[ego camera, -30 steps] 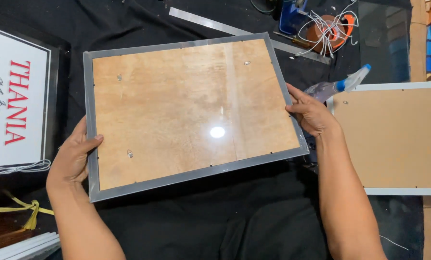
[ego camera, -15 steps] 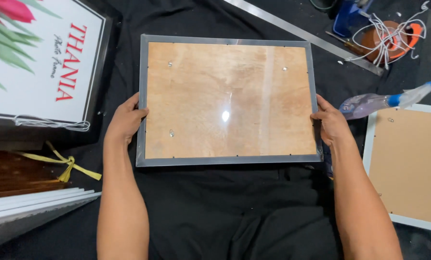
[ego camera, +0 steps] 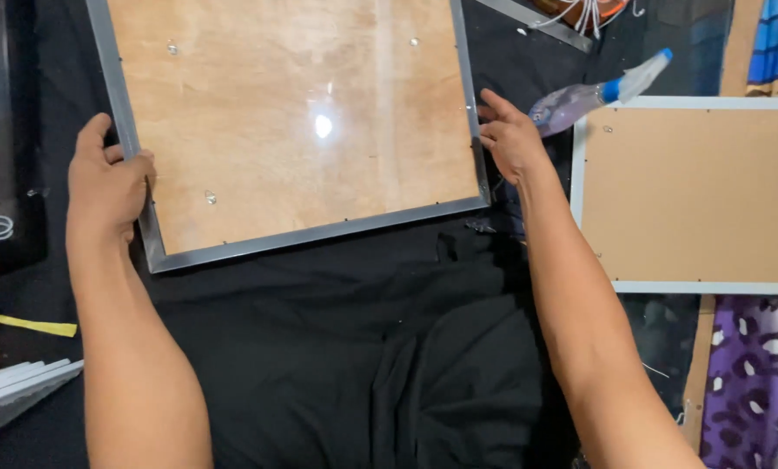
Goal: The person wipes the back and front glass of two photo frames using a dark patterned cloth. They handle the frames one at a time, turning them over to clean both sides.
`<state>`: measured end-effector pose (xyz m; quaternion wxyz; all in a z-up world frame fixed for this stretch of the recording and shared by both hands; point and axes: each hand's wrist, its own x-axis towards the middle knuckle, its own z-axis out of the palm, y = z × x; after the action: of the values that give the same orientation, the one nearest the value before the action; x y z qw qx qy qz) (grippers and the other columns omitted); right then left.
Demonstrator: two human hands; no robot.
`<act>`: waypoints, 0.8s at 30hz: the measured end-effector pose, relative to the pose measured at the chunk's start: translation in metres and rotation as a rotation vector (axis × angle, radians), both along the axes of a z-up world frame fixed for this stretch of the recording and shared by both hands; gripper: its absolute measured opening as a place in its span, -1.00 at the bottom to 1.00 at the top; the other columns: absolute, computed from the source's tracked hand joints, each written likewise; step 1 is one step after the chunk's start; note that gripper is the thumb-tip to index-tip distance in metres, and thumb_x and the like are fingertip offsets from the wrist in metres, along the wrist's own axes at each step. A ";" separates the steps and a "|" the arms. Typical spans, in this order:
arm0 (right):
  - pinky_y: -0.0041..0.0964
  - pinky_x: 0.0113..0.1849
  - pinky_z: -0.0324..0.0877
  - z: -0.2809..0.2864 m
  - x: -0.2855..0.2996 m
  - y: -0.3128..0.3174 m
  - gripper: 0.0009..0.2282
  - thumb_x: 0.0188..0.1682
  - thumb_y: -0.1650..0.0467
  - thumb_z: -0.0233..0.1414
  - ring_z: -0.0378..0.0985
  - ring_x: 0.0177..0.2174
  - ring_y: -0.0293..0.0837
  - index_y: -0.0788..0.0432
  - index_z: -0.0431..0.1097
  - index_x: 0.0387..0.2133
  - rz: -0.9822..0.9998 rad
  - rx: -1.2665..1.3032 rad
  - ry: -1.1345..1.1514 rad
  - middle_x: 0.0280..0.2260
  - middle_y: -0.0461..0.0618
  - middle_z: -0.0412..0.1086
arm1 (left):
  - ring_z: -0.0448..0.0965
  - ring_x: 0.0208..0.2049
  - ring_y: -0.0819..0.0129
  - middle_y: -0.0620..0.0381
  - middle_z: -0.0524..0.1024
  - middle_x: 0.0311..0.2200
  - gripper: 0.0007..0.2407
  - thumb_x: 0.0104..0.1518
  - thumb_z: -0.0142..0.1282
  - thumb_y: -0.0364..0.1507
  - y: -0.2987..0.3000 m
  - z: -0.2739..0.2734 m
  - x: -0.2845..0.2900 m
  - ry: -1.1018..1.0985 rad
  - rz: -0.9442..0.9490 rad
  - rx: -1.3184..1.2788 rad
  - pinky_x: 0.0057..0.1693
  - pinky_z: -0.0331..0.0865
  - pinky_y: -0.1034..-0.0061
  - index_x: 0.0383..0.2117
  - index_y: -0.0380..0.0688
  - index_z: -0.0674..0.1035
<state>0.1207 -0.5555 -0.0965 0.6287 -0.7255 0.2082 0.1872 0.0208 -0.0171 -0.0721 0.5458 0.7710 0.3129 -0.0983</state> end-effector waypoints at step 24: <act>-0.12 -0.35 0.35 0.123 -0.088 -0.007 -0.85 -0.19 0.37 -0.02 0.50 -0.46 -0.01 0.17 0.47 -0.47 0.183 -0.706 -0.286 -0.57 0.19 0.44 | 0.59 0.05 -0.02 -0.17 0.57 0.04 -0.54 0.29 0.19 -0.35 -0.126 0.063 -0.053 -0.626 -0.368 0.015 0.10 0.48 0.26 0.27 -0.26 0.39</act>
<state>0.0331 -0.5620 0.0266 0.3436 -0.9316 0.1043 0.0563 -0.0318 -0.1435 -0.0087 0.5826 0.8112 -0.0124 0.0484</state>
